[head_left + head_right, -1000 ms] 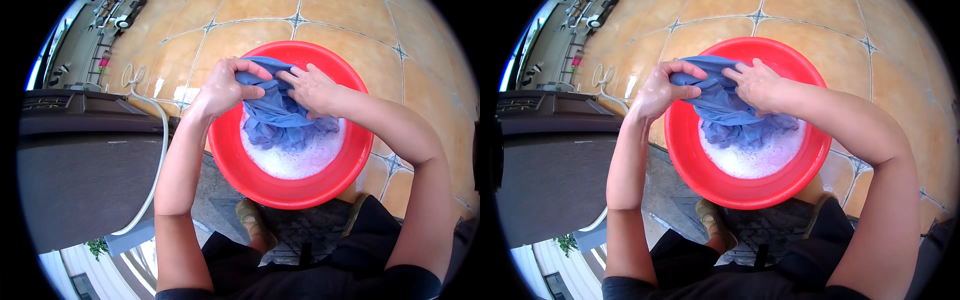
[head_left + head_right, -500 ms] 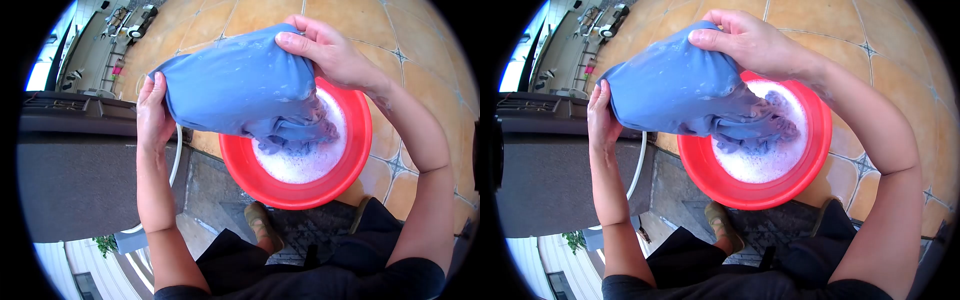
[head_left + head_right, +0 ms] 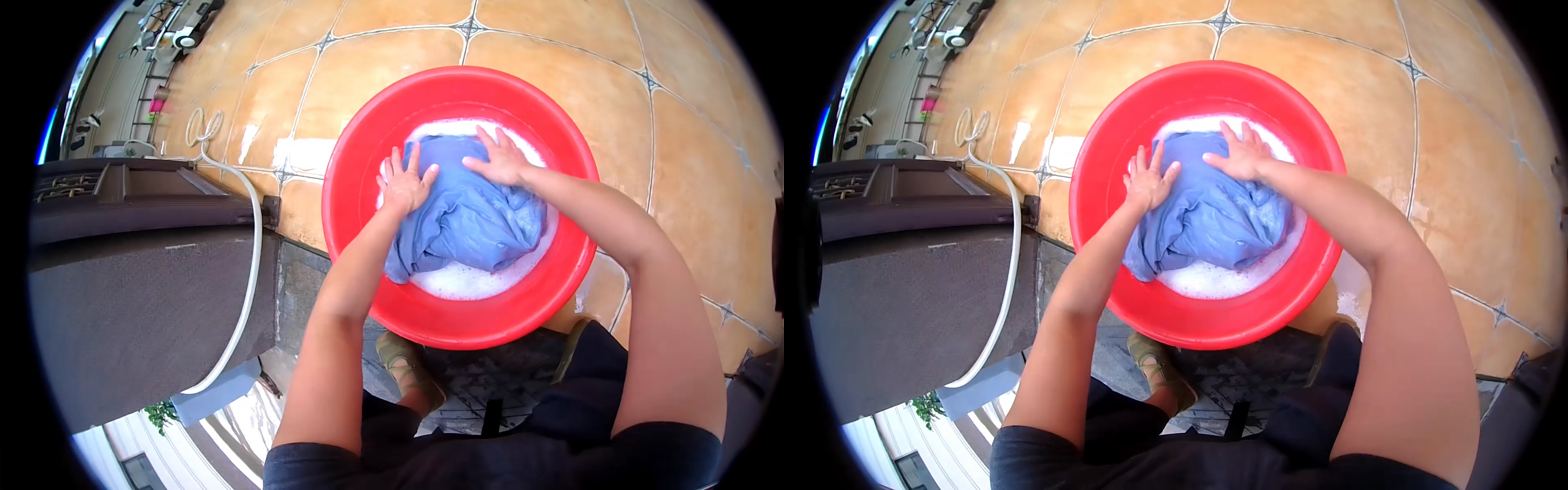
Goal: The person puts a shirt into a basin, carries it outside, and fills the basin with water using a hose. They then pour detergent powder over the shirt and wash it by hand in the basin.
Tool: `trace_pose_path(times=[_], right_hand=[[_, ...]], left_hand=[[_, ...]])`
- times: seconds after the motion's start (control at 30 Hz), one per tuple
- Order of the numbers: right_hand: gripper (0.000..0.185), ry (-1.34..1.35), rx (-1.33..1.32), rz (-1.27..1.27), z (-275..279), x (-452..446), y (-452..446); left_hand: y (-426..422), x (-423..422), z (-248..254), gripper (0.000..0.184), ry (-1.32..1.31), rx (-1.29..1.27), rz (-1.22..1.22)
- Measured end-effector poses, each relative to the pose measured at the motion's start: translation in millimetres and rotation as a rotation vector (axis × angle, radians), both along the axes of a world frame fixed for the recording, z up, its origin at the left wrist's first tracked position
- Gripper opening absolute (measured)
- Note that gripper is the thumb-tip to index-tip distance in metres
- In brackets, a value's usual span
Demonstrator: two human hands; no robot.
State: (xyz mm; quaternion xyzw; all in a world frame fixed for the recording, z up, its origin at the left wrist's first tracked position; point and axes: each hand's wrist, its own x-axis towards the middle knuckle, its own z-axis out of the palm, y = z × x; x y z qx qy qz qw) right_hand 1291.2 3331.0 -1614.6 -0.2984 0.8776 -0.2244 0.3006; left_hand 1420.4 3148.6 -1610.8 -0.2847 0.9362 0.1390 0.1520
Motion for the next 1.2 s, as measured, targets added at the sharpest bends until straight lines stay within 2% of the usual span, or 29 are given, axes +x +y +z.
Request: trace_pose_path(times=[0.03,0.13,0.2,0.23,0.33,0.37,0.47,0.5,0.6,0.63,0.67,0.7,0.73,0.8,0.83,0.87,0.93,1.0,1.03,1.07,1.13,1.17,1.2], right_hand=[[0.087,0.079,0.145,0.066,-12,17,-8],[0.074,0.372,0.147,0.338,-46,42,-27],[0.067,0.177,0.123,0.45,-40,9,-34],[0.063,0.079,0.104,0.509,-39,0,-40],[0.054,0.284,0.162,0.276,-52,3,-59],[0.05,0.467,0.208,0.235,-62,15,-63],[0.047,0.668,-0.242,0.572,-75,30,-41],[0.04,0.503,-0.242,0.606,-59,20,-36],[0.035,0.217,0.065,0.1,-35,-8,-41],[0.034,0.109,-0.066,-0.094,-39,-6,-45],[0.034,0.069,-0.294,-0.196,-44,5,-53],[0.033,0.029,-0.522,-0.29,-39,24,-65],[0.031,0.129,-0.783,-0.197,-30,46,-72],[0.03,0.096,-0.966,0.038,30,96,-71],[0.028,0.084,-0.945,0.118,47,122,-67],[0.026,0.209,-0.862,0.138,57,142,-62],[0.028,0.219,-0.764,0.058,49,135,-66],[0.03,0.208,-0.426,-0.182,52,84,-83],[0.03,0.161,-0.482,-0.332,46,58,-86],[0.031,0.116,-0.53,-0.483,40,43,-84],[0.028,0.15,-0.673,-0.419,55,67,-73],[0.026,0.159,-0.745,-0.386,63,76,-69],[0.029,0.173,-0.678,-0.392,64,70,-69]], left_hand=[[7,0,-20,0.075,0.006,-0.053,0.0],[2,-2,-85,0.074,-0.044,-0.203,-0.058],[-5,-1,-104,0.073,-0.179,-0.271,-0.17],[-6,1,-96,0.073,-0.092,-0.265,-0.204],[-19,9,-58,0.074,0.14,-0.002,-0.12],[-10,18,-46,0.077,0.31,-0.199,0.078],[-8,31,-35,0.072,-0.095,-0.045,0.443],[-17,41,-44,0.05,-0.007,0.06,0.416],[-27,50,-37,0.036,0.657,0.851,0.612],[-23,43,-24,0.033,0.887,1.212,0.738],[-19,34,-12,0.038,1.042,1.468,0.887],[-12,27,5,0.041,1.042,1.663,0.972],[-9,22,16,0.044,1.036,1.861,1.049],[-37,27,-47,0.051,0.972,2.165,0.817],[-30,25,-38,0.05,0.669,2.282,0.541],[-15,20,-29,0.051,0.744,2.186,0.62],[24,8,-13,0.052,0.896,1.976,0.764],[55,-2,-3,0.054,1.044,1.75,0.887],[63,-5,-1,0.055,1.11,1.641,0.948],[57,-10,-9,0.055,0.898,2.106,0.96],[65,-17,30,0.053,0.919,1.899,1.029],[41,-25,-4,0.05,0.897,2.394,0.371],[35,-27,-13,0.044,0.881,2.428,0.308]])
